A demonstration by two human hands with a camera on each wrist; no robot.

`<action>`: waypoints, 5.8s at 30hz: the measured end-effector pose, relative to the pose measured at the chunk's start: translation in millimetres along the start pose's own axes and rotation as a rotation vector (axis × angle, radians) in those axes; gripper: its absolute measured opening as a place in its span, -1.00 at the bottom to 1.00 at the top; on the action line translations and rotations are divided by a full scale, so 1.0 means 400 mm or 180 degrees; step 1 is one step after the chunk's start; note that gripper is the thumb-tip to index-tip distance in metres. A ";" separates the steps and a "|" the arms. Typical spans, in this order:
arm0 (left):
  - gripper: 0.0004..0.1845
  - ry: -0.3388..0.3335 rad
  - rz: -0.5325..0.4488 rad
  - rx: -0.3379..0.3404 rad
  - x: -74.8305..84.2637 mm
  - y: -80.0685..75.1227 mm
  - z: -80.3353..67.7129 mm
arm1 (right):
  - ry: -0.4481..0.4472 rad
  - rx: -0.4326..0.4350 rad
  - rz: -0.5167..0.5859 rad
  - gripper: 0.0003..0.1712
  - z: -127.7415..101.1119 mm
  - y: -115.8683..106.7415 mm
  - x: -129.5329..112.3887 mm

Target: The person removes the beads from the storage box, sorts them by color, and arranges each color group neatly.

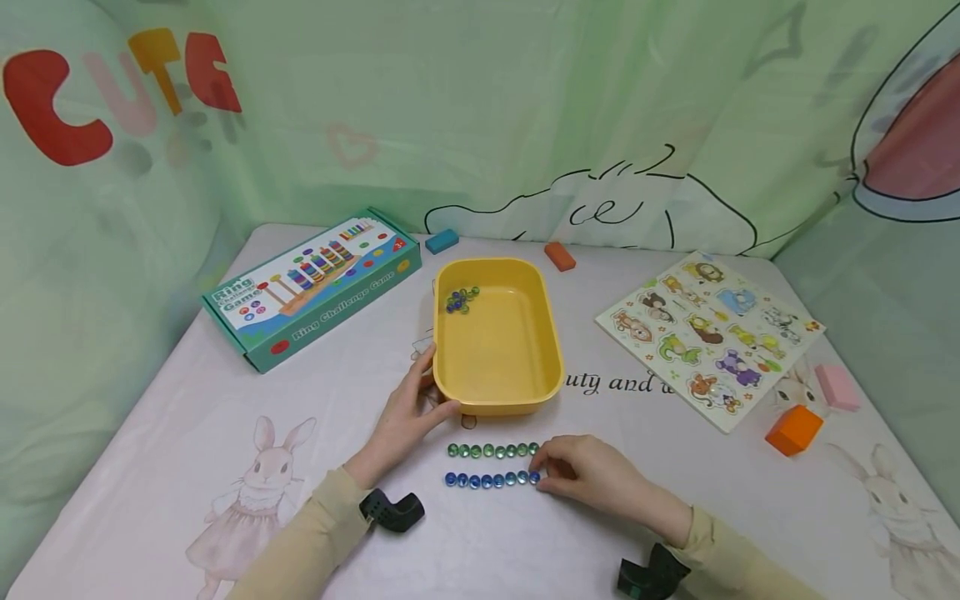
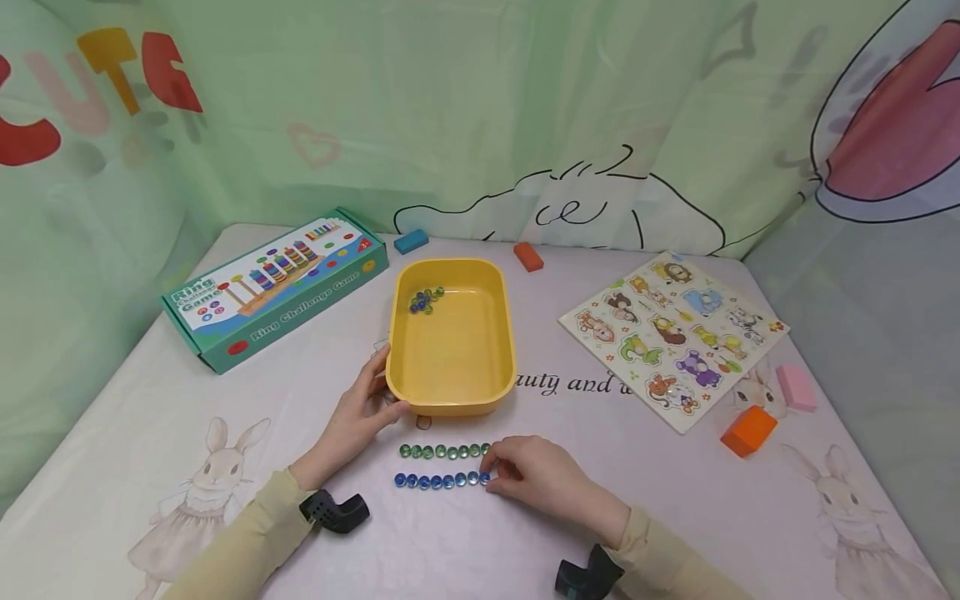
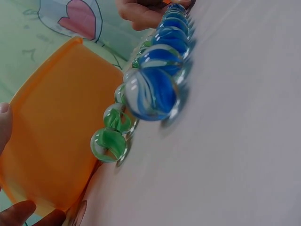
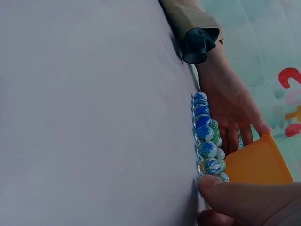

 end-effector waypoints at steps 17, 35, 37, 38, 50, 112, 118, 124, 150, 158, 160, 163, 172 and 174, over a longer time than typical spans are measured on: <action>-0.09 0.0088 -0.0144 0.0007 0.002 -0.002 -0.002 | -0.0552 -0.0652 -0.0282 -0.83 0.115 -0.139 -0.094; -0.09 0.0065 -0.0142 -0.0020 -0.009 0.001 -0.001 | -0.0307 -0.0866 -0.0145 -0.82 0.329 -0.159 -0.081; -0.09 0.0056 -0.0148 -0.0011 -0.009 0.000 -0.001 | -0.0241 -0.0791 -0.0147 -0.82 0.353 -0.158 -0.072; -0.09 0.0038 -0.0149 -0.0011 -0.009 0.000 -0.001 | -0.0215 -0.0745 -0.0159 -0.82 0.364 -0.158 -0.067; -0.10 0.0030 -0.0151 -0.0070 -0.007 0.002 0.001 | 0.0208 -0.0229 -0.0500 -0.81 0.467 -0.142 -0.026; -0.10 -0.0157 -0.0163 -0.0091 0.029 -0.002 -0.004 | 0.0042 -0.0304 -0.0479 -0.86 0.352 -0.185 -0.053; -0.09 -0.0078 -0.0158 -0.0042 -0.003 0.004 0.000 | 0.0045 -0.0137 -0.0216 -0.83 0.268 -0.192 -0.047; -0.09 -0.0076 -0.0133 -0.0037 -0.004 0.001 -0.002 | -0.0215 0.0023 0.0107 -0.85 0.180 -0.182 -0.040; -0.09 -0.0097 -0.0109 -0.0024 -0.001 -0.002 0.000 | 0.0056 -0.0057 0.0512 -0.86 -0.006 -0.012 0.052; -0.08 -0.0098 -0.0091 -0.0027 -0.002 -0.001 0.000 | 0.0061 -0.0073 0.0435 -0.82 -0.007 -0.011 0.048; -0.08 -0.0110 -0.0087 -0.0029 -0.001 -0.001 0.000 | 0.0090 -0.0155 0.0375 -0.81 -0.002 -0.018 0.044; -0.08 -0.0115 -0.0090 -0.0034 -0.001 -0.001 -0.001 | 0.0068 -0.0395 0.0298 -0.80 0.015 -0.047 0.029; -0.09 -0.0102 -0.0112 -0.0042 -0.003 0.001 -0.001 | -0.0468 -0.1280 0.0129 -0.80 0.133 -0.192 -0.072; -0.09 -0.0098 -0.0128 -0.0045 -0.002 0.002 -0.001 | -0.0509 -0.1337 0.0086 -0.81 0.176 -0.213 -0.083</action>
Point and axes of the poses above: each hand's wrist, its own z-axis towards the middle knuckle, its own y-axis out of the palm, x = y × z, the point moved 2 cm from there along z, towards the middle knuckle, and after that the axes turned 8 degrees about x, right-handed, at the moved point
